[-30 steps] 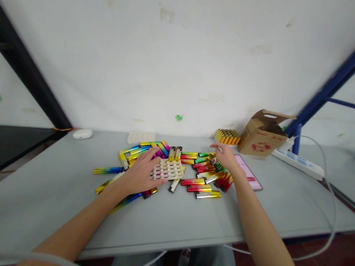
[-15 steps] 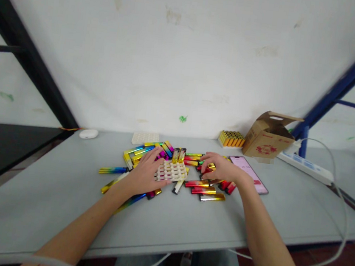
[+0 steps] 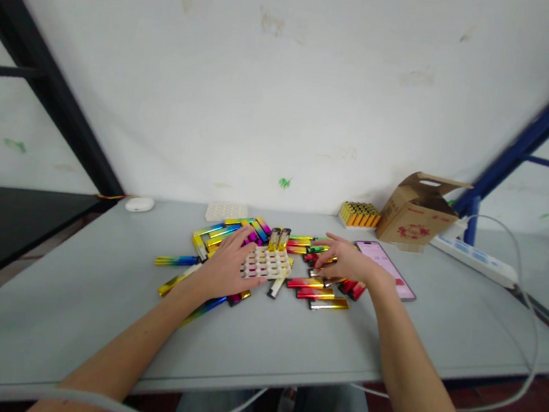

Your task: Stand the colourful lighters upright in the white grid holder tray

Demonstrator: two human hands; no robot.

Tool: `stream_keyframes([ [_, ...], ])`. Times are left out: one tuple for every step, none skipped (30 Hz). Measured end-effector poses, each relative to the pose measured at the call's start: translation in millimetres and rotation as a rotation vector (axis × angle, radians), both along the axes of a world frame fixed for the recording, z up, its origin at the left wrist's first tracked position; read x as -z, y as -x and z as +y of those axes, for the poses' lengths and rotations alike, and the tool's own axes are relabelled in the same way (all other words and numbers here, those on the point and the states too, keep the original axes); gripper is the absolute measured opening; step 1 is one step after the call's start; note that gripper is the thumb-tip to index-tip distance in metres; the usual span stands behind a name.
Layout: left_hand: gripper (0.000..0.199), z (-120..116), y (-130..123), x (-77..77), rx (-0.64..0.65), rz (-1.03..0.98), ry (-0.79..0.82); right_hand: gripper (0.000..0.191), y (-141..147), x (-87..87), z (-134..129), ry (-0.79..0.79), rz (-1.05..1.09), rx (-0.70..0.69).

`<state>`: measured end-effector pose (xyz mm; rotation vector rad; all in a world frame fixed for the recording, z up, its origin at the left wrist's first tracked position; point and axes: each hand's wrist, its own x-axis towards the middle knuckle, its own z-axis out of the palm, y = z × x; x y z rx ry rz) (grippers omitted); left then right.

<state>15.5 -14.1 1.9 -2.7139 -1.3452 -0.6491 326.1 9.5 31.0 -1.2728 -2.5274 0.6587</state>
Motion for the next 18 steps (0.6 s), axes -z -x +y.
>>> stream_keyframes([
  [0.061, -0.2, 0.1, 0.1, -0.004, 0.002, 0.003, 0.008, 0.9, -0.1, -0.4, 0.000, -0.003, -0.006],
  [0.061, -0.4, 0.2, 0.2, -0.008, 0.004, 0.008, 0.008, 1.8, -0.1, -0.6, -0.002, -0.005, -0.018],
  [0.062, -0.5, 0.1, 0.2, -0.011, 0.007, 0.013, 0.009, 2.7, 0.1, -0.6, -0.006, -0.005, -0.033],
  [0.062, -0.7, 0.1, 0.1, -0.013, 0.009, 0.015, 0.009, 3.6, 0.5, -0.4, -0.010, -0.003, -0.048],
  [0.063, -0.8, -0.1, 0.0, -0.014, 0.011, 0.017, 0.009, 4.4, 0.9, -0.2, -0.016, -0.002, -0.057],
  [0.063, -0.9, -0.3, -0.2, -0.013, 0.014, 0.018, 0.008, 5.4, 1.4, -0.1, -0.025, -0.003, -0.059],
  [0.063, -0.9, -0.5, -0.3, -0.011, 0.017, 0.019, 0.008, 6.4, 1.9, -0.1, -0.034, -0.008, -0.056],
  [0.063, -0.8, -0.6, -0.4, -0.011, 0.021, 0.021, 0.008, 7.5, 2.3, -0.2, -0.045, -0.013, -0.044],
  [0.063, -0.8, -0.6, -0.5, -0.011, 0.023, 0.025, 0.008, 8.8, 2.6, -0.4, -0.057, -0.017, -0.025],
  [0.063, -0.7, -0.6, -0.5, -0.012, 0.023, 0.028, 0.010, 10.1, 2.8, -0.8, -0.067, -0.019, -0.006],
  [0.063, -0.6, -0.5, -0.5, -0.013, 0.021, 0.031, 0.012, 11.4, 2.7, -1.2, -0.076, -0.020, 0.007],
  [0.062, -0.5, -0.4, -0.3, -0.014, 0.014, 0.033, 0.012, 12.8, 2.5, -1.6, -0.084, -0.022, 0.009],
  [0.062, -0.4, -0.2, -0.2, -0.013, 0.004, 0.034, 0.013, 14.1, 2.1, -2.0, -0.091, -0.025, 0.001],
  [0.061, -0.3, 0.0, -0.1, -0.009, -0.007, 0.034, 0.013, 15.2, 1.7, -2.4, -0.097, -0.031, -0.012],
  [0.061, -0.3, 0.1, 0.0, -0.004, -0.016, 0.032, 0.013, 16.1, 1.3, -2.7, -0.103, -0.036, -0.027],
  [0.060, -0.2, 0.2, 0.0, 0.001, -0.022, 0.031, 0.014, 16.8, 1.0, -2.8, -0.109, -0.039, -0.034],
  [0.060, -0.1, 0.3, -0.1, 0.004, -0.025, 0.030, 0.014, 17.3, 1.1, -2.9, -0.113, -0.037, -0.035],
  [0.059, 0.0, 0.2, -0.2, 0.006, -0.024, 0.029, 0.014, 17.7, 1.4, -2.8, -0.115, -0.031, -0.034],
])
